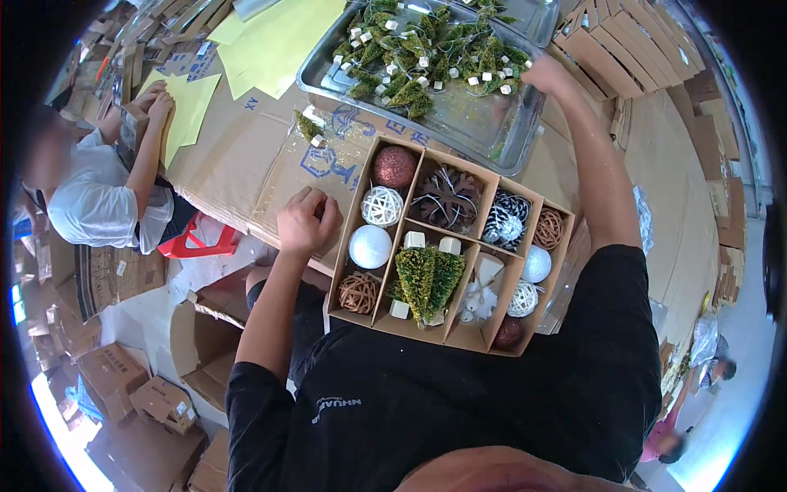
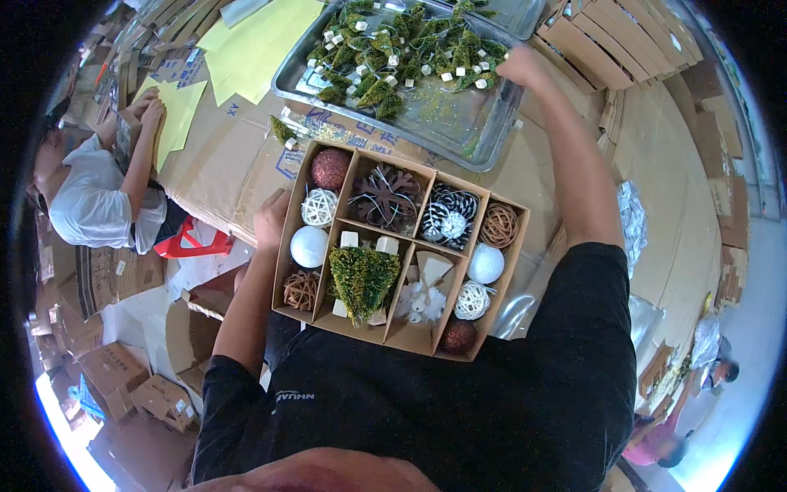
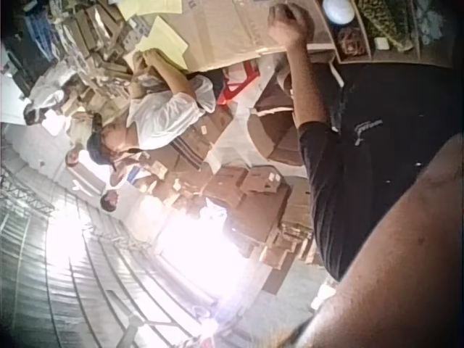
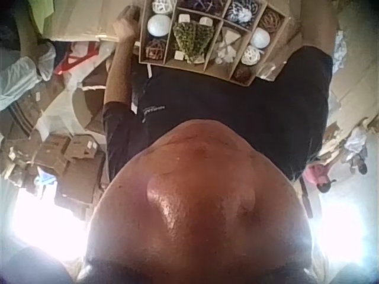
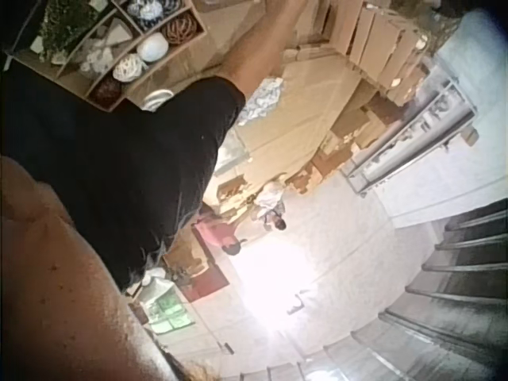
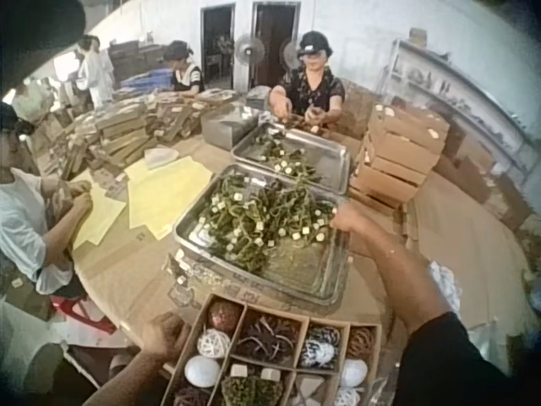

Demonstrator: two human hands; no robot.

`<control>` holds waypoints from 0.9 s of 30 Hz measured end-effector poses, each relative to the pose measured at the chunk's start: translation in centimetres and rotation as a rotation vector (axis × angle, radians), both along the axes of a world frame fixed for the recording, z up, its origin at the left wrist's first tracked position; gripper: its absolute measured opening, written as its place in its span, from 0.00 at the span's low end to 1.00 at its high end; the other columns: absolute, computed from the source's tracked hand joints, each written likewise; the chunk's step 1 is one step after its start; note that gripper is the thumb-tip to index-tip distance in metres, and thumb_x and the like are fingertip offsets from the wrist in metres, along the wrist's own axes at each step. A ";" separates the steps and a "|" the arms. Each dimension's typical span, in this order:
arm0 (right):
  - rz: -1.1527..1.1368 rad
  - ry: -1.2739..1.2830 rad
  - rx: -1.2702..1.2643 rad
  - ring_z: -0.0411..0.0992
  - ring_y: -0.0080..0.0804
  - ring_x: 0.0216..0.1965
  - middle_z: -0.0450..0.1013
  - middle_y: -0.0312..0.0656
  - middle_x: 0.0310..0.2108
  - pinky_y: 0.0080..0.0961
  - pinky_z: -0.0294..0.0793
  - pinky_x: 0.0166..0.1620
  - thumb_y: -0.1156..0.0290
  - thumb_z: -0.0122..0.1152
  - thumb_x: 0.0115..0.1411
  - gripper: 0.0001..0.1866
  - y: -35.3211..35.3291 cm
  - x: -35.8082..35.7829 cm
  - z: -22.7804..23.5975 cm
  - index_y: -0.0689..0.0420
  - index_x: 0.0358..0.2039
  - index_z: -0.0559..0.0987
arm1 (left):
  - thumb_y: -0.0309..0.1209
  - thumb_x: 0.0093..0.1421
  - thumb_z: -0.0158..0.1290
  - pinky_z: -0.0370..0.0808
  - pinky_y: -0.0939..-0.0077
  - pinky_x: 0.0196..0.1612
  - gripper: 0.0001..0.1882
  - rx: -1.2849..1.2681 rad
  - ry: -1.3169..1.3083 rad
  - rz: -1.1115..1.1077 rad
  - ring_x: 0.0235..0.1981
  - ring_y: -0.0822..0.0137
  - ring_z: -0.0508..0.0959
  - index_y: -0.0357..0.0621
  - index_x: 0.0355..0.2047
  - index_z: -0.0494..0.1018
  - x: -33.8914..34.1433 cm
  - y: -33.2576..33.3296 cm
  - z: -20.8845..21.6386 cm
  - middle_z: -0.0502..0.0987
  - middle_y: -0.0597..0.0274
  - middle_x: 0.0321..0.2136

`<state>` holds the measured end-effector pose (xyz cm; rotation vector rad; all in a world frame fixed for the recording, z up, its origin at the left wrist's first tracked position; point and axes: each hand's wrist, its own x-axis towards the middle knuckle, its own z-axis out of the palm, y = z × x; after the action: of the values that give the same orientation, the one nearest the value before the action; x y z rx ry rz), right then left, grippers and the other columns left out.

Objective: Packing various ornaments and small artificial trees into a partitioned wooden tray and applying a plastic cover.

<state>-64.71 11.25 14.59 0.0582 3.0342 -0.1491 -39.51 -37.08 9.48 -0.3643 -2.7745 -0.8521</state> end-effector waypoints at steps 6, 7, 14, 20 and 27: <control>0.368 0.084 -0.257 0.70 0.36 0.24 0.69 0.41 0.19 0.37 0.68 0.28 0.71 0.64 0.44 0.12 -1.0 3.1 -0.9 0.60 0.31 0.77 | 0.33 0.56 0.55 0.73 0.61 0.27 0.09 0.006 -0.022 0.002 0.24 0.54 0.76 0.43 0.22 0.72 0.4 -0.1 -0.3 0.72 0.57 0.20; 0.375 0.017 -0.159 0.72 0.36 0.29 0.69 0.41 0.24 0.34 0.69 0.32 0.70 0.66 0.45 0.17 -1.0 3.0 -0.9 0.58 0.37 0.76 | 0.33 0.56 0.55 0.73 0.61 0.27 0.09 0.008 -0.040 -0.002 0.24 0.53 0.76 0.43 0.22 0.72 0.3 -0.1 -0.1 0.72 0.57 0.21; 0.329 0.060 -0.555 0.72 0.31 0.30 0.72 0.42 0.29 0.27 0.72 0.36 0.66 0.68 0.52 0.13 -1.4 3.7 0.8 0.58 0.32 0.75 | 0.34 0.55 0.55 0.74 0.61 0.29 0.09 0.051 -0.078 0.001 0.25 0.52 0.77 0.43 0.22 0.72 -0.1 0.0 -0.4 0.73 0.55 0.22; 0.287 -0.199 -0.369 0.68 0.15 0.24 0.71 0.29 0.21 0.18 0.68 0.27 0.67 0.64 0.60 0.15 -6.4 6.6 7.4 0.58 0.46 0.78 | 0.35 0.56 0.55 0.75 0.60 0.29 0.09 0.029 -0.113 0.011 0.25 0.52 0.77 0.44 0.23 0.73 -0.1 -0.3 -0.3 0.74 0.55 0.22; 0.238 -0.252 -0.775 0.76 0.20 0.28 0.80 0.35 0.32 0.19 0.74 0.30 0.68 0.58 0.63 0.11 -6.2 6.8 6.4 0.61 0.42 0.78 | 0.35 0.55 0.55 0.75 0.60 0.29 0.09 0.053 -0.094 0.002 0.25 0.52 0.77 0.44 0.22 0.72 0.1 -0.2 -0.2 0.74 0.55 0.22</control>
<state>-57.91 5.04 21.03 -0.3132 2.5020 -1.1618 -39.40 -37.25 9.33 -0.3205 -2.8305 -0.9633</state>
